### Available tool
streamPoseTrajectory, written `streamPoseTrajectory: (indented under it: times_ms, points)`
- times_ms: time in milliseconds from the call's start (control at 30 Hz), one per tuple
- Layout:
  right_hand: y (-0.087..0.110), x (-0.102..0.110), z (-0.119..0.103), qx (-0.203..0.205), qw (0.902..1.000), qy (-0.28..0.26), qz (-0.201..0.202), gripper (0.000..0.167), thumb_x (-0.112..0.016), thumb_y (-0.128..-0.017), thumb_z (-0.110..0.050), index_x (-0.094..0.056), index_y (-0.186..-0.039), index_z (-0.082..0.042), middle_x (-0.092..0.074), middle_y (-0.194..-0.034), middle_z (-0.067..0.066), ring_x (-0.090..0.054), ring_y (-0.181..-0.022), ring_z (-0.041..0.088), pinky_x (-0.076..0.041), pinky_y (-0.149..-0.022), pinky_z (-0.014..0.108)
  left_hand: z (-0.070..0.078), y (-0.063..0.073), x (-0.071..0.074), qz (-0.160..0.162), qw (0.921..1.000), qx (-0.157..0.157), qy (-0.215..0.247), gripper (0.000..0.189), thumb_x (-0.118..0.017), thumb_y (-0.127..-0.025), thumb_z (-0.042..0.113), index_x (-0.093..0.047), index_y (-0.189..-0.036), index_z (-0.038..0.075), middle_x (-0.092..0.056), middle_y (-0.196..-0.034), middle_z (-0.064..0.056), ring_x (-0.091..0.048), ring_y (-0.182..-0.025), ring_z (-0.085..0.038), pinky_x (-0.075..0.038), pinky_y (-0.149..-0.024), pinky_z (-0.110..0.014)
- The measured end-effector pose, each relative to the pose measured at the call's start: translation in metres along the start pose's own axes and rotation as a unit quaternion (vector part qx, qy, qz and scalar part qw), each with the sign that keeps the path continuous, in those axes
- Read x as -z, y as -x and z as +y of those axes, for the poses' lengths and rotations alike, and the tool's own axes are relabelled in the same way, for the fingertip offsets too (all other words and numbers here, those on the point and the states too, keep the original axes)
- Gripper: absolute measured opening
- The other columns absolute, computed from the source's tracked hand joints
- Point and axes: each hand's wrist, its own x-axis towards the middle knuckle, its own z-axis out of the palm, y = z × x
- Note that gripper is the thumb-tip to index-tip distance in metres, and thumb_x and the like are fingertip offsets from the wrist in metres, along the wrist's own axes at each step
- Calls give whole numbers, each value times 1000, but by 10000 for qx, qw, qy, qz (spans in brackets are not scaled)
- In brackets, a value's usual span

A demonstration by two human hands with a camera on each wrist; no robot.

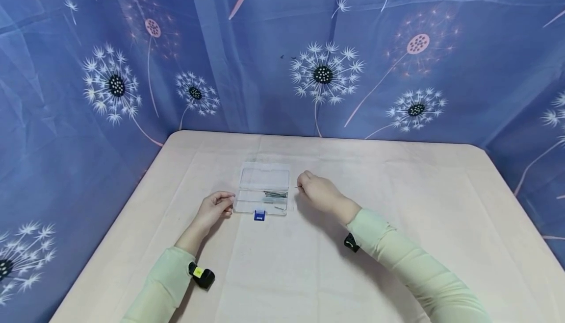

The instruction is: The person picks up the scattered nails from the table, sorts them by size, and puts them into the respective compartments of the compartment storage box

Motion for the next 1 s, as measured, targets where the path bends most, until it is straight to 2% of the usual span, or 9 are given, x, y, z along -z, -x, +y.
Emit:
streamPoseTrajectory:
  times_ms: [533,733,1000]
  points:
    - [-7,-6,-37,453,9982,118,-387,5,-59,-90,-8,-54,-88,-7,-56,-84,3,-53,-68,12,-50,-59,24,0,1,-1,12,10000,-48,84,33,-53,-96,10,-51,-120,-14,-59,-76,3,-53,-65,-2,-51,-58,-12]
    - [-5,-13,-44,569,9966,194,-562,6,-60,-90,-8,-55,-88,-7,-55,-82,2,-54,-68,12,-51,-59,23,1,0,-1,24,9999,-31,130,33,-52,-97,10,-52,-119,-14,-58,-74,4,-53,-65,-2,-50,-58,-12]
    - [-2,-19,-45,593,9971,241,-410,4,-61,-89,-7,-57,-87,-7,-56,-82,2,-55,-68,12,-51,-59,23,-2,0,0,86,9999,-17,52,31,-52,-97,9,-52,-117,-14,-58,-73,4,-54,-64,-2,-50,-57,-12]
